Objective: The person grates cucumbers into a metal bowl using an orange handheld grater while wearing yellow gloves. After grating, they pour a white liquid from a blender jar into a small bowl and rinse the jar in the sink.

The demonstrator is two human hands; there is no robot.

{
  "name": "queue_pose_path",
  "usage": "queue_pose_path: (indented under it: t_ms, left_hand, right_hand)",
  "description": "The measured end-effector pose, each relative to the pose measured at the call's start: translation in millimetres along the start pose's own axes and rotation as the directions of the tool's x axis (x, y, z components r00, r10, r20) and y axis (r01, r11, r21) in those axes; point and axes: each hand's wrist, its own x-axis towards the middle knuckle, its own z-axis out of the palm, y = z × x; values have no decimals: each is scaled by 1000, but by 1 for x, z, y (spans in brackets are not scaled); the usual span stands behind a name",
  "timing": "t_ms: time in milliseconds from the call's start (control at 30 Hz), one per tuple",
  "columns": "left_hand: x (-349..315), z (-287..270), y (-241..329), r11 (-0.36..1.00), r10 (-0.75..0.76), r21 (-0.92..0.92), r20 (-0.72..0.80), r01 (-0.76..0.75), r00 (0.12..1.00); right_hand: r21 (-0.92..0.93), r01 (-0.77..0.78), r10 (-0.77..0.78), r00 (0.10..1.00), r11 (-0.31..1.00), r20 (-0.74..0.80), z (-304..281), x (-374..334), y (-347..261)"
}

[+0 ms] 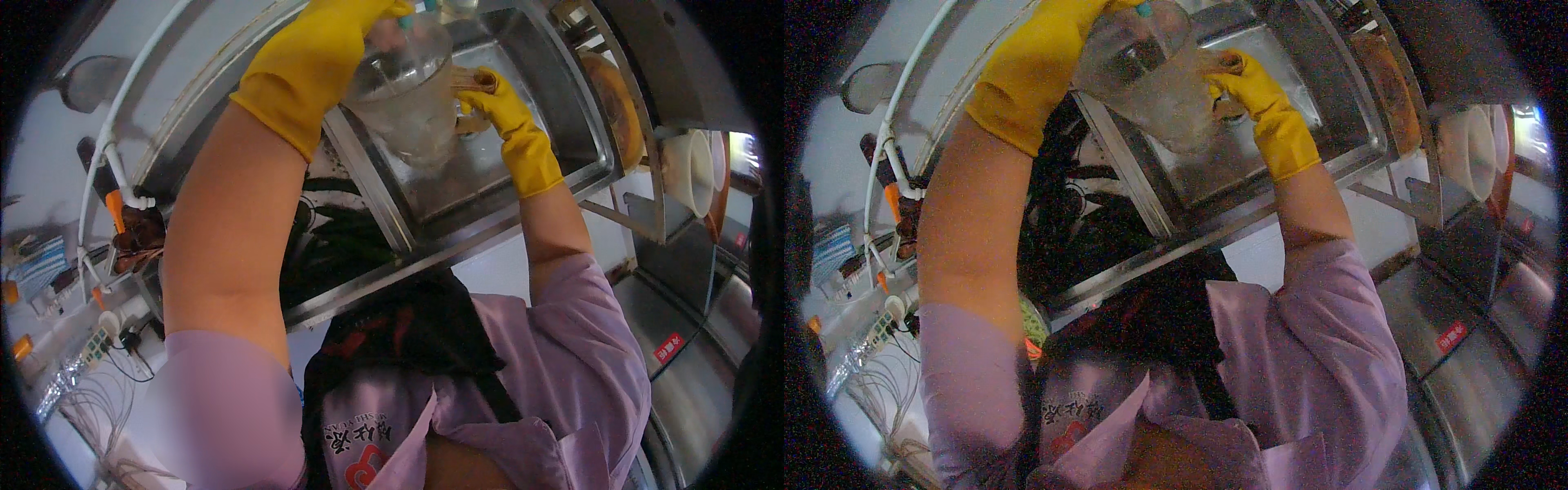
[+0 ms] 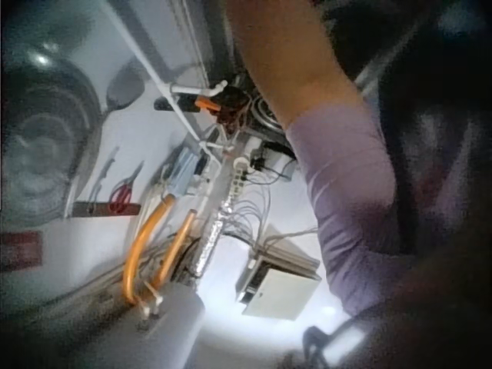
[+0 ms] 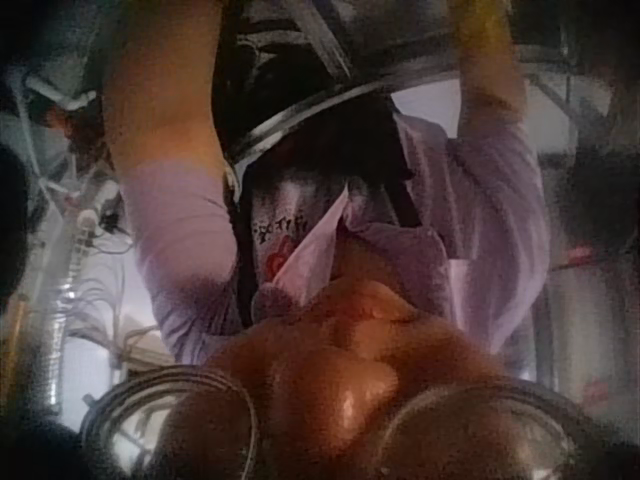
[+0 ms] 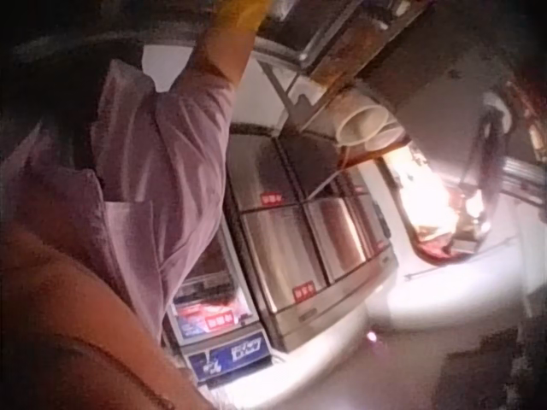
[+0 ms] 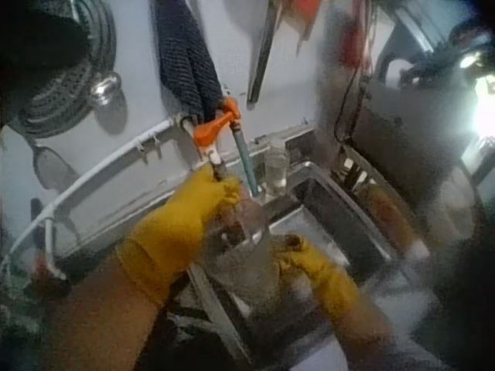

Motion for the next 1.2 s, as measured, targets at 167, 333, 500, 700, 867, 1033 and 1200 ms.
queue_pose_path:
  t_ms: [167, 333, 500, 700, 867, 1033, 1200]
  left_hand:
    - [17, -9, -20, 996, 31, -81, 108, -22, 994]
    - [3, -31, -33, 952, 170, 256, 12, -168, 985]
    - [-47, -39, -40, 720, 166, 689, -285, 82, 944]
    - [-127, 2, -100, 828, -405, -447, -60, 338, 912]
    - [-107, -17, -103, 881, -331, -342, 51, 328, 942]
    - [-63, -11, -190, 953, 303, 23, 6, -303, 953]
    - [-87, -9, -146, 993, 80, 79, 34, -83, 996]
  right_hand:
    - [-21, 20, -18, 995, 1000, 95, 2, 6, -6]
    - [48, 51, -49, 997, 998, -51, 22, -8, -20]
    - [-191, 108, -145, 971, 976, -192, 17, -19, 2]
    - [-166, 84, -120, 969, 983, -217, 33, -86, 10]
    - [-263, 102, -177, 944, 959, -280, 52, -78, 23]
    - [-202, 47, -95, 967, 978, -235, 39, -81, 23]
    - [-397, 38, -142, 962, 917, -235, 40, -104, 9]
